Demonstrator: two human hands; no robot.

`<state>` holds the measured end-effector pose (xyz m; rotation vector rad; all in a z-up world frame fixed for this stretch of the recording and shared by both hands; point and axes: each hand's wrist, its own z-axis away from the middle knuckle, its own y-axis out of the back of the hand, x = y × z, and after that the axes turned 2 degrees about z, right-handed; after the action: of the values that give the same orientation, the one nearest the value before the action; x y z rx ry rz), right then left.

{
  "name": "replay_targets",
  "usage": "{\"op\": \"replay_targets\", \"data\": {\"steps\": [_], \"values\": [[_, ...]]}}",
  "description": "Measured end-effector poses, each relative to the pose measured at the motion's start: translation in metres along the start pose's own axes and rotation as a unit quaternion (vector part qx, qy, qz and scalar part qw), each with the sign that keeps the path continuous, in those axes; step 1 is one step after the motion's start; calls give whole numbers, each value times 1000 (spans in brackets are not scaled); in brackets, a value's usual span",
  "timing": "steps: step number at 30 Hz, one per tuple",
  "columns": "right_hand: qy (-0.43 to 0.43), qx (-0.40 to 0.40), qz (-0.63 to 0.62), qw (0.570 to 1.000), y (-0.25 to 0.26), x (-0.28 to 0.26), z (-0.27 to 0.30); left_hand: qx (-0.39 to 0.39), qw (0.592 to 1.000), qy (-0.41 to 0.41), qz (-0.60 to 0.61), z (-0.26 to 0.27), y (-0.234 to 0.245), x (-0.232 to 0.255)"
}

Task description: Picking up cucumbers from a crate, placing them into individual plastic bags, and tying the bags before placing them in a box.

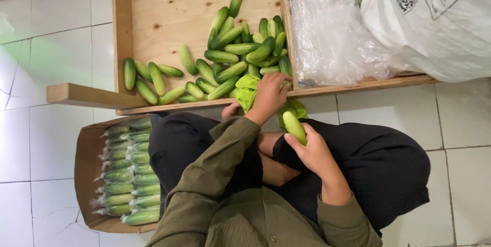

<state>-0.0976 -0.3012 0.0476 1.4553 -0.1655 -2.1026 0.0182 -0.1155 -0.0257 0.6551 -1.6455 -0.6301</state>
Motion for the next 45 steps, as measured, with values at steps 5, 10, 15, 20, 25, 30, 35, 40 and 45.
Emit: {"op": "replay_targets", "data": {"steps": [5, 10, 15, 20, 25, 30, 35, 40, 45], "values": [[-37, 11, 28, 999, 6, -11, 6, -11, 988, -55, -143, -31, -35, 9], [-48, 23, 10, 999, 4, -4, -4, -29, 978, -70, -193, -52, -62, 16], [-49, 44, -18, 998, 3, 3, -14, 85, 964, -131, -215, -57, -105, -22], [-60, 42, -33, 997, -3, 8, -20, 40, 972, -104, -206, -55, -76, 12], [-65, 43, -33, 996, -5, 12, -25, 44, 969, -115, -212, -56, -95, -12], [-66, 52, -39, 996, -5, 12, -26, 98, 974, -147, -142, -49, -80, -13], [-56, 82, -53, 994, -11, 12, -28, 91, 985, -128, -71, -43, -45, 3], [-48, 147, -84, 984, -8, 7, -27, 107, 985, -119, 67, -25, 0, 17], [-28, 189, -428, 883, -1, -9, -31, 86, 962, -158, 204, 19, 70, 59]]}}
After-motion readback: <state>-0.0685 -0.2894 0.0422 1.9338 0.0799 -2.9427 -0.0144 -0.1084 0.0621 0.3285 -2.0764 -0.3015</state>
